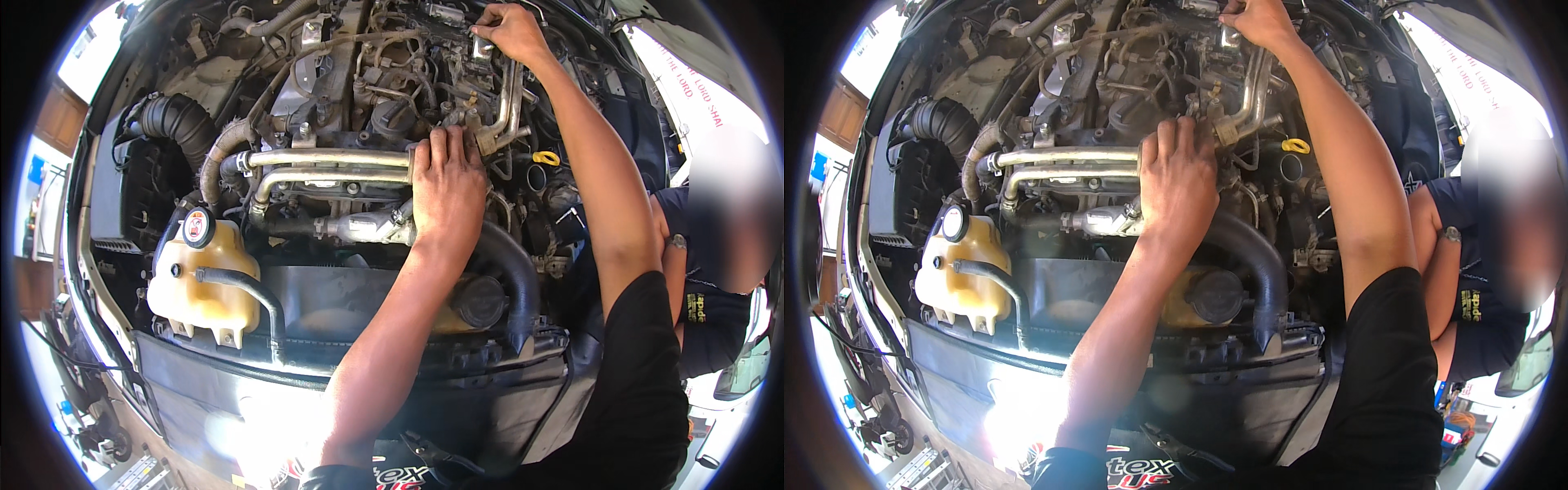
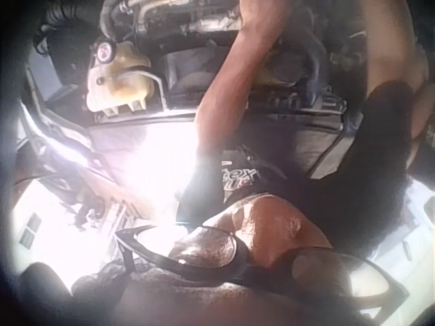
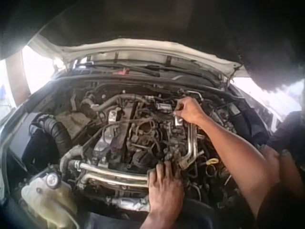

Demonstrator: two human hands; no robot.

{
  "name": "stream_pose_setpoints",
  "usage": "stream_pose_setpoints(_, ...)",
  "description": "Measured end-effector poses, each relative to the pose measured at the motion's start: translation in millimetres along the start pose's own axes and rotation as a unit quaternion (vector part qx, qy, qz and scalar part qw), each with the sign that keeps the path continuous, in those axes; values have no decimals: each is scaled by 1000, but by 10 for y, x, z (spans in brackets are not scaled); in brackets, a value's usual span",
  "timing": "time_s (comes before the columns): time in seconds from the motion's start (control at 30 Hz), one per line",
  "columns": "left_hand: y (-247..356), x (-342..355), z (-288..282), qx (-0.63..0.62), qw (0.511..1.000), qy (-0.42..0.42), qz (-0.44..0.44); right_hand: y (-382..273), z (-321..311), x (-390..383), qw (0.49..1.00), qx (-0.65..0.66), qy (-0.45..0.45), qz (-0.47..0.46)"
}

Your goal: The person works on a car engine with the hood open, using a wrench and pliers to loosen and tighten hose clamps and fittings. They repeatedly adjust metal pipes and hoses near the coolant reservoir and engine block, occasionally reaching for tools from a nearby toolbox.

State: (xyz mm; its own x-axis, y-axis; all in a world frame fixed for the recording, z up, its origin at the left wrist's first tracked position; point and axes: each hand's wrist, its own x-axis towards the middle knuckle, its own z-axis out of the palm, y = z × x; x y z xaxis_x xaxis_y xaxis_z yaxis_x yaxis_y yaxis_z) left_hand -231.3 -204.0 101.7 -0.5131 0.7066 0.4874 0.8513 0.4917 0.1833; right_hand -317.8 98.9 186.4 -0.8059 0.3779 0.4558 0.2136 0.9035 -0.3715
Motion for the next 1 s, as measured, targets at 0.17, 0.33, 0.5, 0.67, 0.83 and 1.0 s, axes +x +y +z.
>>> stream_pose_setpoints(0.17, -28, -2, 5, 7, 1000, 2, -3, -124, -25, 145, 992, -87, -94, 0)
stream_pose_setpoints(0.33, -5, 3, -17, 7, 1000, -7, 2, -96, -88, 284, 983, -107, -146, -14)
stream_pose_setpoints(0.5, -13, 0, -35, 4, 1000, -15, 4, -167, -124, 247, 986, -72, -144, 33)
stream_pose_setpoints(0.67, -18, 1, -59, 8, 1000, -29, 2, -415, -224, 122, 989, -57, -118, 68)
stream_pose_setpoints(0.83, -7, 9, -41, 2, 1000, -31, -1, -434, -426, 101, 990, -70, -61, 102)
stream_pose_setpoints(1.0, 9, 7, -9, -7, 1000, -7, -5, -171, -386, 115, 995, -54, -77, 25)
